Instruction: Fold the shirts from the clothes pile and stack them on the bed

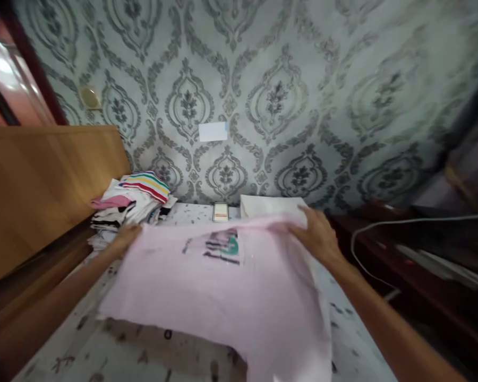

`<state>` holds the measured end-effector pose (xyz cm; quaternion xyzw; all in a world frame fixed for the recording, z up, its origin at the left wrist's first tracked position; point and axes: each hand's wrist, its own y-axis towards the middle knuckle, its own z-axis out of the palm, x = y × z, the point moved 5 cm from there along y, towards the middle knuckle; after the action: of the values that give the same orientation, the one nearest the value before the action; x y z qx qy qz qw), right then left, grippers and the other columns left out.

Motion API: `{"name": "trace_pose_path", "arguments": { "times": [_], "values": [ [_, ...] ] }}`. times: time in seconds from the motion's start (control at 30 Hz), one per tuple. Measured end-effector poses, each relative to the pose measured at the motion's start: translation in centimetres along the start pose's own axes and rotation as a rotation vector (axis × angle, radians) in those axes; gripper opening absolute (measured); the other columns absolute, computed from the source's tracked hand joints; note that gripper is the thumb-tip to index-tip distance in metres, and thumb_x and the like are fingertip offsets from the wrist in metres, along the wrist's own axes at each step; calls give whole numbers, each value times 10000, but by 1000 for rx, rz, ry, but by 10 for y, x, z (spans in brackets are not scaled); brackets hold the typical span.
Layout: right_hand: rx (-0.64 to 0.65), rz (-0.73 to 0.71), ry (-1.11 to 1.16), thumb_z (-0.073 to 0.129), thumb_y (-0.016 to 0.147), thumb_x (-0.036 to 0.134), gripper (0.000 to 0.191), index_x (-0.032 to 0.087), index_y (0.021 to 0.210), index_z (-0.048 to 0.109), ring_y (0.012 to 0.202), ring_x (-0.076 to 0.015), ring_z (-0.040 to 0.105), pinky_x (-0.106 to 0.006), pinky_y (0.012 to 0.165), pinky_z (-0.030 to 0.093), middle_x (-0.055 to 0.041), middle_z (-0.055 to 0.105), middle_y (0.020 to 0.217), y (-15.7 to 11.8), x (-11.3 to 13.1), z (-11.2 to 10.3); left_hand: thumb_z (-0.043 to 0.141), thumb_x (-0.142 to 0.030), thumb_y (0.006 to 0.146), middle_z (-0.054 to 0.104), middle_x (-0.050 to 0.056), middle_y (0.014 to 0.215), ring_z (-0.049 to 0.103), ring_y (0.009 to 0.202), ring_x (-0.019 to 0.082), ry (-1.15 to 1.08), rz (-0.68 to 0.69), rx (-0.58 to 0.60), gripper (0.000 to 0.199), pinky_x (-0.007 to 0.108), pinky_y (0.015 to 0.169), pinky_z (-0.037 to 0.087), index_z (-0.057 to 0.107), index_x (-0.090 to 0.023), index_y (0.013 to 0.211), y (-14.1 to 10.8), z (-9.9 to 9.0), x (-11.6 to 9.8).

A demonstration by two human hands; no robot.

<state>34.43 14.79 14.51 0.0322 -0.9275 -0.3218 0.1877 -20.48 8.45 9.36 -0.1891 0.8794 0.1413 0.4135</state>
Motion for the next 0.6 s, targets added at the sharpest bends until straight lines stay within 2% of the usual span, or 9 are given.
{"name": "trace_pose_path", "arguments": {
  "times": [0.03, 0.1, 0.2, 0.33, 0.47, 0.53, 0.6],
  "values": [
    [59, -12, 5, 675, 804, 347, 512, 111, 1256, 628, 1152, -327, 599, -401, 893, 478, -225, 663, 1223, -12, -7, 25, 540, -176, 873, 605, -6, 662, 629, 766, 216, 58, 6, 5, 170, 323, 719, 501, 613, -142, 723, -3, 8, 12],
    [115, -60, 37, 582, 831, 372, 467, 149, 1239, 622, 1185, -347, 589, -454, 920, 494, -196, 646, 1254, -40, -19, 60, 526, -136, 829, 595, -21, 633, 617, 739, 186, 147, 51, 10, 158, 279, 709, 465, 568, -182, 684, -7, 20, 27],
    [182, -39, 91, 496, 837, 444, 457, 193, 1179, 666, 1139, -356, 627, -507, 936, 516, -174, 637, 1272, -87, -33, 81, 489, -143, 838, 620, -12, 686, 602, 744, 165, 252, 138, 25, 153, 256, 718, 431, 557, -199, 713, -4, 26, 29],
    [257, 23, 117, 459, 847, 520, 472, 230, 1124, 707, 1179, -359, 622, -535, 966, 527, -154, 618, 1333, -142, -34, 78, 472, -175, 857, 628, 2, 723, 597, 743, 171, 377, 218, 90, 142, 265, 722, 418, 583, -193, 771, 3, 28, 16],
    [255, -7, 71, 452, 871, 492, 456, 200, 1112, 705, 1263, -354, 571, -551, 1067, 460, -165, 636, 1316, -184, -20, 58, 465, -187, 856, 650, 41, 784, 621, 821, 210, 474, 260, 186, 152, 300, 781, 434, 605, -193, 796, -8, 40, 16],
    [253, 8, 29, 443, 883, 481, 473, 174, 1150, 685, 1280, -357, 555, -552, 1065, 459, -183, 607, 1354, -201, -13, 44, 456, -188, 850, 666, 71, 863, 624, 912, 233, 536, 323, 189, 163, 321, 856, 442, 616, -195, 818, -19, 46, 20],
    [254, 48, -13, 441, 894, 483, 500, 153, 1207, 650, 1291, -365, 539, -558, 1054, 463, -202, 571, 1393, -216, -8, 30, 444, -208, 847, 674, 97, 960, 614, 1006, 251, 598, 410, 141, 184, 338, 930, 443, 628, -197, 863, -30, 49, 26]
  ]
}}
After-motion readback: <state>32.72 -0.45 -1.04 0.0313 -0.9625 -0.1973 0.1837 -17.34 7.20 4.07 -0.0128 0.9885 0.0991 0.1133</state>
